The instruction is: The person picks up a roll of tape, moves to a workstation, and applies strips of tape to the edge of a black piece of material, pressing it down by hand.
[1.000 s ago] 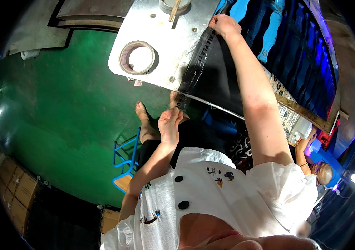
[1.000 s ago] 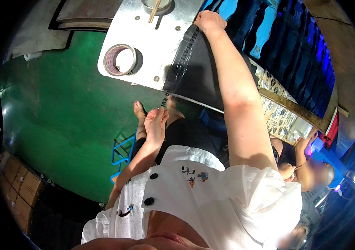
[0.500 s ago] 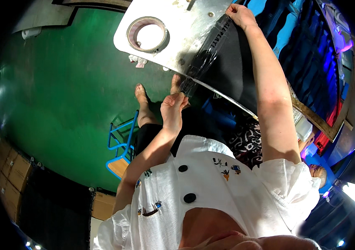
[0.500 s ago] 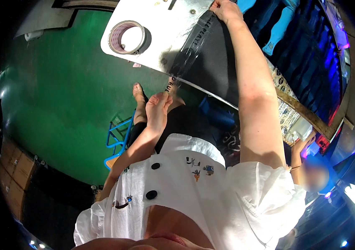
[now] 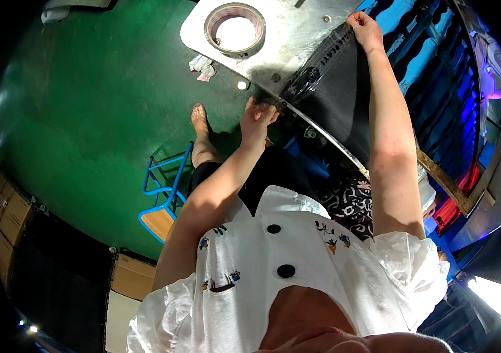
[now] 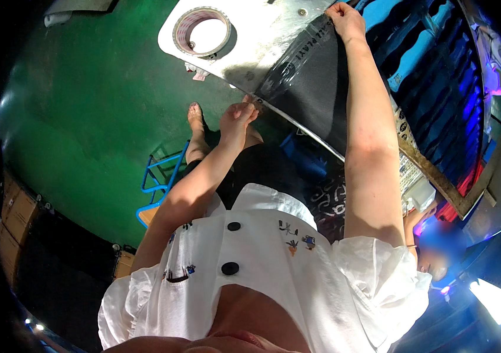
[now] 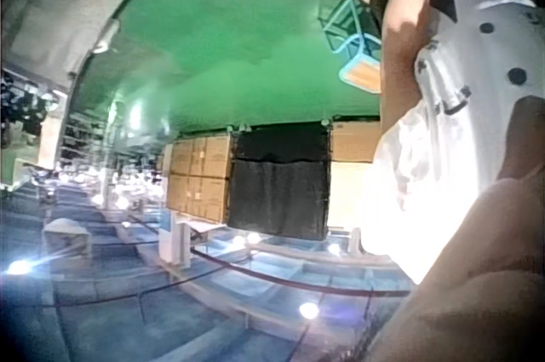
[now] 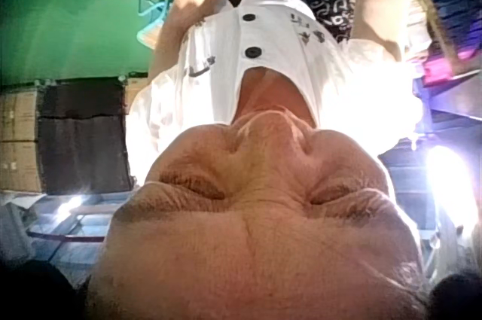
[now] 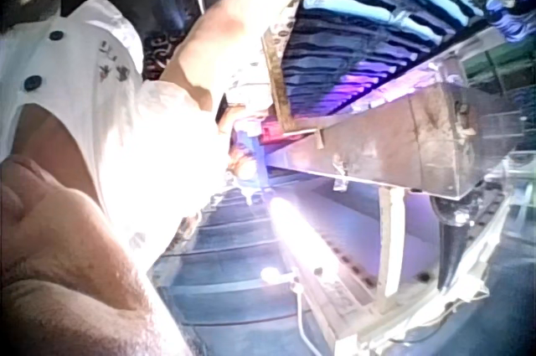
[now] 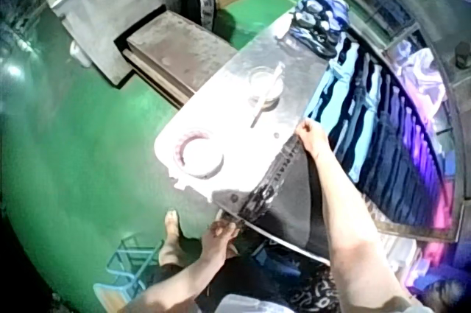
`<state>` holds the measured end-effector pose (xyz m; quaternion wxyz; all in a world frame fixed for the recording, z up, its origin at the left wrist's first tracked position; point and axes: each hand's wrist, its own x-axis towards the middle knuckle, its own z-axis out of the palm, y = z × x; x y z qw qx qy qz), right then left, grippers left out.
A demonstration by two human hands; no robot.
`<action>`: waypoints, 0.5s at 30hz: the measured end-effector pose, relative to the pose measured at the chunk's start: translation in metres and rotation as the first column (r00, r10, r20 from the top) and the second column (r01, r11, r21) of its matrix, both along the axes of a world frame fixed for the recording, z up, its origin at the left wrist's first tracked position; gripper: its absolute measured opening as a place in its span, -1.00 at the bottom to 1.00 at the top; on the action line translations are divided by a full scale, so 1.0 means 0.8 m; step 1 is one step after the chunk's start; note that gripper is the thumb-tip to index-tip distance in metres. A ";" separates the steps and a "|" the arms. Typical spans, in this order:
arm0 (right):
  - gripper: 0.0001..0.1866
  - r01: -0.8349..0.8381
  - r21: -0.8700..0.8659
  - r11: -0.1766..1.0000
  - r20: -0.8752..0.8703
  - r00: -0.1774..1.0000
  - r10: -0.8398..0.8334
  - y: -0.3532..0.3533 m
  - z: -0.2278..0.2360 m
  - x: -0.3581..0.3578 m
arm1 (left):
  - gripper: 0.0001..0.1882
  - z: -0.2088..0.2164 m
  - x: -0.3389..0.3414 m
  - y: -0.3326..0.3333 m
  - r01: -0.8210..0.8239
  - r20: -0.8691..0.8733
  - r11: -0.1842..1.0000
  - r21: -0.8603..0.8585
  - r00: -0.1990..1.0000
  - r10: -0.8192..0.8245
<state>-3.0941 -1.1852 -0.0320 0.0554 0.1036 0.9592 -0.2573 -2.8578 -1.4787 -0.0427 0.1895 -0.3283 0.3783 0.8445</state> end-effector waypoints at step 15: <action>-0.82 0.153 -0.486 0.860 0.253 0.967 -0.029 0.005 0.000 -0.007 | -0.82 -0.031 -0.027 0.007 0.016 0.007 0.958 0.286 1.000 -0.019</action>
